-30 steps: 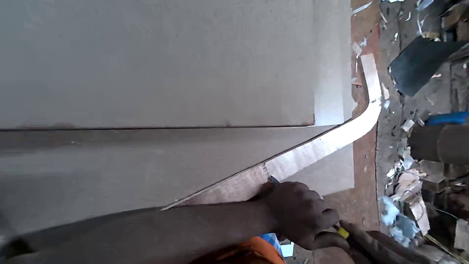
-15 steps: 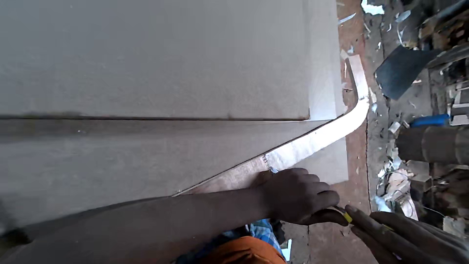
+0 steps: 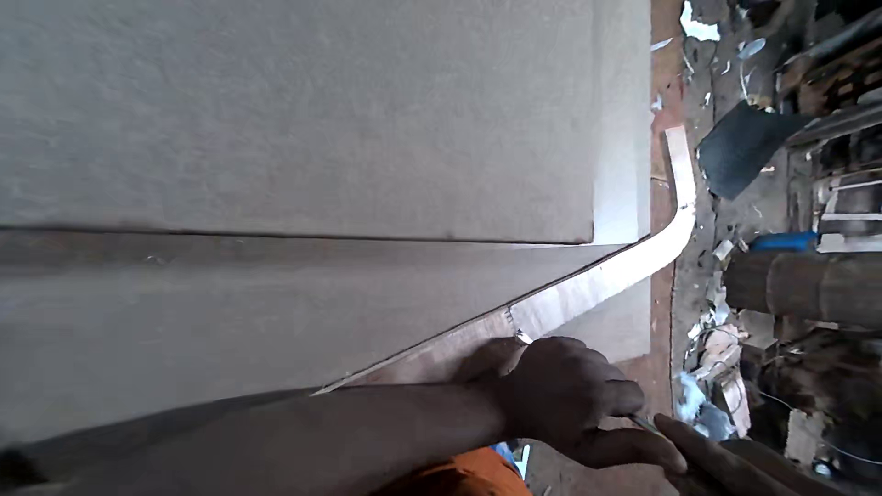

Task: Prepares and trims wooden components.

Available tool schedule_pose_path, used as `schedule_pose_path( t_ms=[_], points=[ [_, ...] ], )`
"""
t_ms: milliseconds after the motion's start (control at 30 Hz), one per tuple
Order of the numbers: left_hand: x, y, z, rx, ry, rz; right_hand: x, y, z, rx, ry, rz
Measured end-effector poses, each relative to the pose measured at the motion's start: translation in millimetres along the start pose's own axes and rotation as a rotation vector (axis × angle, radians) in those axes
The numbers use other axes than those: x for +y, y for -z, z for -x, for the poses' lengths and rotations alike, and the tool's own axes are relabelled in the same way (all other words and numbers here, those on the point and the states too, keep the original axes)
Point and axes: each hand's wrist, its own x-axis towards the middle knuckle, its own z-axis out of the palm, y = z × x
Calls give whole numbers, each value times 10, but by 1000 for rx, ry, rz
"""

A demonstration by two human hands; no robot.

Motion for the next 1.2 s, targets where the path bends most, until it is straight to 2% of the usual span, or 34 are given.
schedule_pose_path(
  t_ms=[67,133,200,233,333,367,400,433,500,533,567,667,833,900,967,1000,1100,1200],
  points=[
    [27,-97,49,-144,46,-78,156,-422,101,26,-101,-347],
    [21,-95,46,-273,81,-134,249,-749,138,94,-115,-636],
    [49,-67,44,-373,169,-169,304,-963,124,170,-65,-748],
    [78,-86,31,-439,218,-186,319,-1093,151,237,-47,-686],
    [83,-113,-61,-566,298,-276,418,-1532,91,533,-1,-206],
    [84,-115,-61,-585,318,-297,412,-1626,54,562,-6,-204],
    [92,-112,-51,-603,333,-300,374,-1689,43,526,-30,-368],
    [110,-93,-52,-646,338,-303,347,-1736,51,423,-56,-671],
    [134,-65,-57,-722,300,-315,326,-1841,64,111,-128,-1335],
    [146,-51,-52,-766,285,-326,301,-1942,66,-2,-143,-1540],
    [145,-39,-43,-814,274,-333,246,-2030,60,-13,-149,-1617],
    [89,-4,-16,-826,232,-325,97,-2116,19,283,-134,-1360],
    [39,15,-47,-670,220,-334,124,-2006,26,913,-188,-268],
    [26,11,-50,-601,173,-346,167,-1949,34,994,-173,-98],
    [-3,11,-33,-583,119,-364,146,-1961,62,870,-151,-190],
    [-10,13,-24,-615,109,-366,106,-1992,75,755,-140,-347],
    [-30,36,-41,-765,108,-337,36,-2034,44,323,-186,-1140],
    [-40,57,-77,-826,93,-319,266,-2110,-26,-147,-184,-1864]
  ],
)
